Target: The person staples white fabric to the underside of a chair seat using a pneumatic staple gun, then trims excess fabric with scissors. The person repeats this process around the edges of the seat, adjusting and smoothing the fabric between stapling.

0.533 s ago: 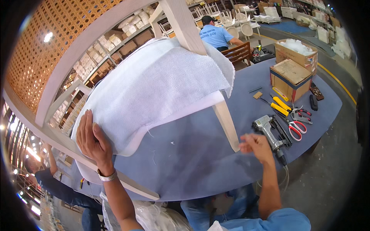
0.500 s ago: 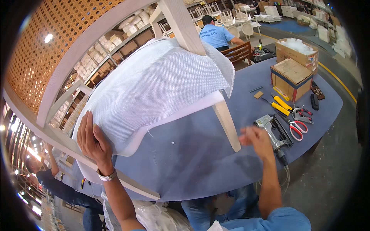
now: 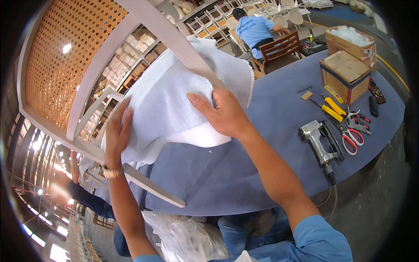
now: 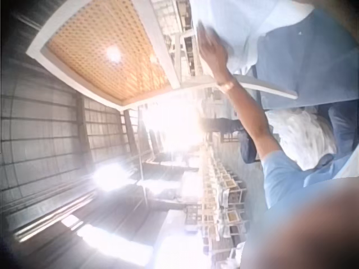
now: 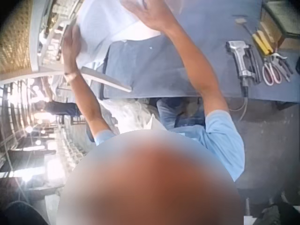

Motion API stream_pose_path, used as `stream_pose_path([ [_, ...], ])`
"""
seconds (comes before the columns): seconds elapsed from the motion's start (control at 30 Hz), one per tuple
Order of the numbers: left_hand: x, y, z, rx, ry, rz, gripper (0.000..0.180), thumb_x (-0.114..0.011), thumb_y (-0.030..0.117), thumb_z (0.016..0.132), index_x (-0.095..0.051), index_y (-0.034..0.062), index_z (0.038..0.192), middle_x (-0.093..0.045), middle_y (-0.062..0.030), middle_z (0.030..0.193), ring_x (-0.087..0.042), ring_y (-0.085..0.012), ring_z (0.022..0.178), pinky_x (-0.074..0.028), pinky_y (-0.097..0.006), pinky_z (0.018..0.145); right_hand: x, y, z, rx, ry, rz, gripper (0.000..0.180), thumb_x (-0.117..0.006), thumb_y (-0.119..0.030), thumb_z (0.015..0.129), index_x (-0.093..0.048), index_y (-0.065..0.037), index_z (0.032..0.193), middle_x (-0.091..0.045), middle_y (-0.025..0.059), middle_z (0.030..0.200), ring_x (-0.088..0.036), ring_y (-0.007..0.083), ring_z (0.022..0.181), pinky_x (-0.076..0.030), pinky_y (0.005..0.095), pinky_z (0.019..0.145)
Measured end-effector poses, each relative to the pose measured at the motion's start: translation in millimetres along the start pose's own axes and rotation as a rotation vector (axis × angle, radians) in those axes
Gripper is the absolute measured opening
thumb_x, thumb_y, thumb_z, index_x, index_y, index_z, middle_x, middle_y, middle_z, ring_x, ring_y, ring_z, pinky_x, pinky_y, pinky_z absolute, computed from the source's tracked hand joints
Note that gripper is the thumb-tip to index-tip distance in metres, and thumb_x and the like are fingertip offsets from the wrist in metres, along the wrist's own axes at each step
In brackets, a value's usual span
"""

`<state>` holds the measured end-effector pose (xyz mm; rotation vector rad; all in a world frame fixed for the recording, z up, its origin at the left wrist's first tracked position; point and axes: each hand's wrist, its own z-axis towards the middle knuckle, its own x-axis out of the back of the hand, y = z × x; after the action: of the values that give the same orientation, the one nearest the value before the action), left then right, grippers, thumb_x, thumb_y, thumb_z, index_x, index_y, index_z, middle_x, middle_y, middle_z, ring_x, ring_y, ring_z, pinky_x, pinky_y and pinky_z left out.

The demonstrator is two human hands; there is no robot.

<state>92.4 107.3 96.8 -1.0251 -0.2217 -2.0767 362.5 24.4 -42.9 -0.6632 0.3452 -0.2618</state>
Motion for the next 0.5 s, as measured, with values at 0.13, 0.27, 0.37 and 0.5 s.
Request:
stream_pose_path([
  [0.13,-10,66,80,-0.083,-0.3,-0.373,0.054,-0.042,0.041,0.108,-0.048,0.007,0.151,-0.047,-0.0224,0.153,-0.044,-0.0352,0.143,-0.032,-0.04,0.119,3,8,-1,-0.127,-0.213,0.007,0.044,-0.061,-0.039,0.103,-0.067,0.004,0.109,-0.066,0.0055,0.085,-0.057,0.0117,0.079,-0.049,0.0309,0.071],
  [0.27,-27,99,103,-0.308,-0.283,-0.242,0.051,-0.042,0.037,0.109,-0.05,0.0044,0.147,-0.051,-0.0221,0.15,-0.046,-0.0389,0.139,-0.035,-0.043,0.117,-13,22,6,0.048,-0.103,-0.014,0.058,-0.06,-0.049,0.101,-0.068,0.008,0.098,-0.061,0.0152,0.066,-0.058,0.0257,0.058,-0.047,0.0418,0.06],
  [0.37,-43,100,98,-0.365,-0.177,-0.234,0.05,-0.042,0.036,0.109,-0.049,0.0037,0.147,-0.051,-0.0224,0.149,-0.047,-0.0397,0.138,-0.035,-0.045,0.116,-7,26,0,0.074,0.015,-0.002,0.051,-0.058,-0.045,0.103,-0.068,0.005,0.098,-0.057,0.0128,0.062,-0.053,0.0218,0.054,-0.043,0.0401,0.055],
  [0.5,-38,106,91,-0.388,-0.126,-0.17,0.053,-0.044,0.038,0.107,-0.049,0.0025,0.147,-0.05,-0.0255,0.149,-0.045,-0.0424,0.14,-0.035,-0.047,0.116,10,-5,-10,0.024,0.162,0.015,0.04,-0.056,-0.034,0.106,-0.067,0.003,0.095,-0.051,0.0087,0.059,-0.046,0.0146,0.053,-0.039,0.0348,0.051],
])
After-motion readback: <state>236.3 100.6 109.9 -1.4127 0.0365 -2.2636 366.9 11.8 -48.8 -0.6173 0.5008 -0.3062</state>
